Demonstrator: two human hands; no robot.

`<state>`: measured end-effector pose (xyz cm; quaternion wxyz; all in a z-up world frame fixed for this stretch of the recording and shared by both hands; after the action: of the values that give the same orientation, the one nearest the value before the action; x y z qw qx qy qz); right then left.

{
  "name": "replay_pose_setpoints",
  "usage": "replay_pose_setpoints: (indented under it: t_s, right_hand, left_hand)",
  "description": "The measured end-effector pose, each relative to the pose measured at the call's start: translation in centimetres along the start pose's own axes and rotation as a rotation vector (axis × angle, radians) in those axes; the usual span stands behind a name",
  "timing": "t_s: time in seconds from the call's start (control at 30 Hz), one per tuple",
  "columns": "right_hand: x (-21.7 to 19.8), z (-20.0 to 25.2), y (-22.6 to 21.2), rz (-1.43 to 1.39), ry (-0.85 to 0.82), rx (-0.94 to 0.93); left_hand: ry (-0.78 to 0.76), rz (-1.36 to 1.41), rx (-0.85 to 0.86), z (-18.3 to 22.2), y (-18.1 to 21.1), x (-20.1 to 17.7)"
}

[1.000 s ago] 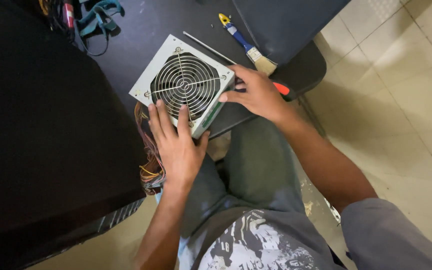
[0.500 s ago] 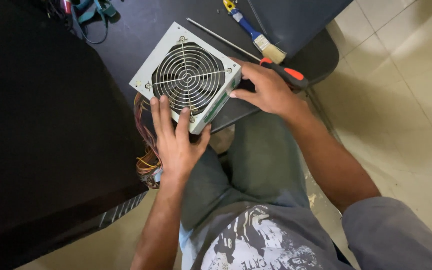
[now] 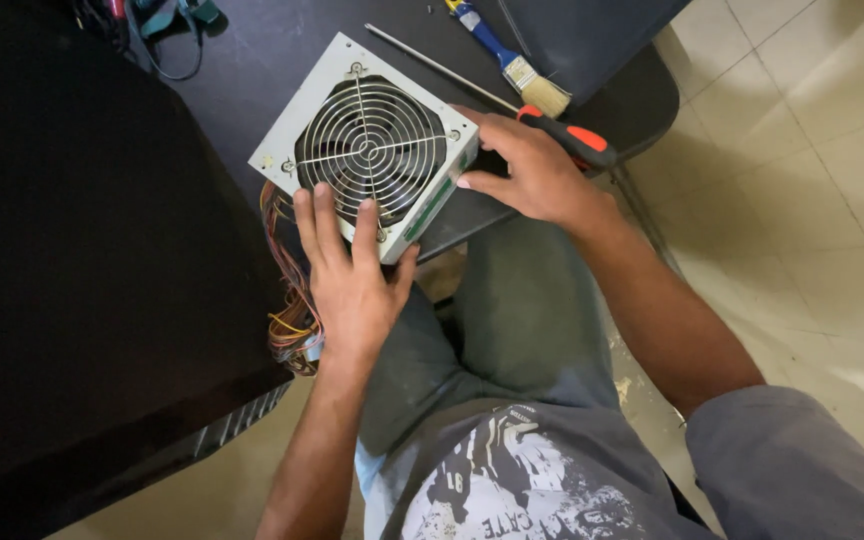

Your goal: Reassembling the casing of a computer power supply unit and cleaning the fan grill with a brush.

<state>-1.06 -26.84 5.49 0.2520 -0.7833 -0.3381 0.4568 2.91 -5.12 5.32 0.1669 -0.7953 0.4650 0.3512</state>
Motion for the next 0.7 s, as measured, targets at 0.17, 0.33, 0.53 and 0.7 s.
replay_pose_setpoints:
  t_s: [0.17,0.33,0.53,0.7]
  right_hand:
    - [1.1,1.0,3.4,-0.094,-0.065,0.086]
    - [2.3,0.7,4.9,-0.364,-0.085,0.255]
    - [2.6,-1.9,3.0,-0.400,0.134,0.415]
    - [2.9,-1.3,3.9,-0.315,0.251,0.533]
  left_hand:
    - [-0.118,0.028,0.002,1.5,-0.9,1.3]
    - [-0.220,0.071,-0.011,1.8,-1.2,1.9]
    - [-0.200,-0.070,-0.153,-5.7,-2.9,-4.6]
    - [-0.179,0.260,-0.649,-7.7,-16.0,2.0]
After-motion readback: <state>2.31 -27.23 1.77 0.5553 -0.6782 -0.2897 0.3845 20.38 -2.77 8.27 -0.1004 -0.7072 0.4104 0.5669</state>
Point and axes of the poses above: each hand's wrist, its own z-axis away from the middle knuckle, its own x-axis out of the palm, y = z × x, the point moved 8 cm from there along -z, towards the middle knuckle, and after that the axes turned 5 degrees about -z, right-handed, at the moved point
